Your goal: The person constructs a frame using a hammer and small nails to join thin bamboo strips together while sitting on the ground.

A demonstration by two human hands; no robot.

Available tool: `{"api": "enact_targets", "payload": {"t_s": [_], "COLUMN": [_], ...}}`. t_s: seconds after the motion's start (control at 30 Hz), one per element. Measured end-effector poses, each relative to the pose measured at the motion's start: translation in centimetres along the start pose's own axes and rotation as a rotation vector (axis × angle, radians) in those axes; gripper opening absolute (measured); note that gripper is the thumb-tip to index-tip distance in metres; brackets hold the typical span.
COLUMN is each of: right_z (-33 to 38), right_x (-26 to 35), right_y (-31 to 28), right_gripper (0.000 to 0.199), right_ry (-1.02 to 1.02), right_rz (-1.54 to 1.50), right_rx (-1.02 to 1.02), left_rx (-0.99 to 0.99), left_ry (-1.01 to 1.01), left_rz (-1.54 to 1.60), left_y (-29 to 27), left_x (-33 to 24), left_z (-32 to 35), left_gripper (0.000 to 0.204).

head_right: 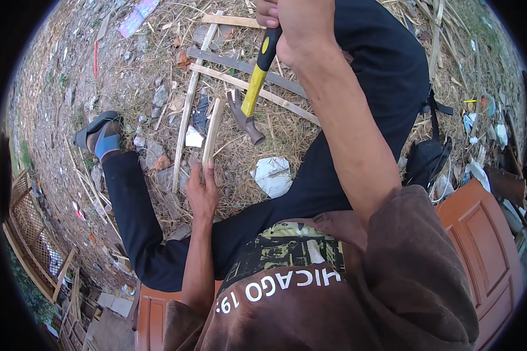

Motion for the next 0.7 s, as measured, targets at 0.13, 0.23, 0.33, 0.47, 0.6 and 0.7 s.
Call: {"api": "enact_targets", "payload": {"t_s": [0.13,0.23,0.33,0.47,0.6,0.7], "right_z": [2.8,4.6,5.8,6.3,6.7,8.3], "right_x": [-1.6,-2.7,-2.5,-1.8,-0.8,0.5], "right_y": [-0.8,-0.8,0.6,1.8,3.0,4.1], "right_gripper": [0.032,0.033,0.033,0.035,0.034,0.034], "right_ry": [0.080,0.061,0.053,-0.005,-0.147,-0.138], "right_rz": [-0.114,-0.081,-0.110,-0.059,-0.065,-0.038], "right_rx": [0.046,0.009,0.079,0.090,0.193,0.143], "left_rx": [-0.033,-0.063,-0.060,-0.058,-0.068,-0.077], "left_ry": [0.061,0.046,0.021,0.016,0.074,0.095], "left_rz": [0.006,0.053,0.082,0.074,0.074,0.057], "left_y": [-0.6,-0.8,-1.1,-1.0,-1.1,-1.2], "left_x": [-0.2,0.6,0.4,0.8,0.1,0.0], "left_z": [-0.2,-0.1,-0.1,-0.1,0.0,0.1], "left_gripper": [0.032,0.031,0.030,0.030,0.030,0.029]}}
Point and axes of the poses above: each hand's wrist, its own z-axis away from the middle knuckle, its own y-axis out of the palm, x = y × z, the point moved 10 cm from there along -z, towards the middle knuckle, and after that the axes turned 14 degrees about -x, right-handed, at the moved point
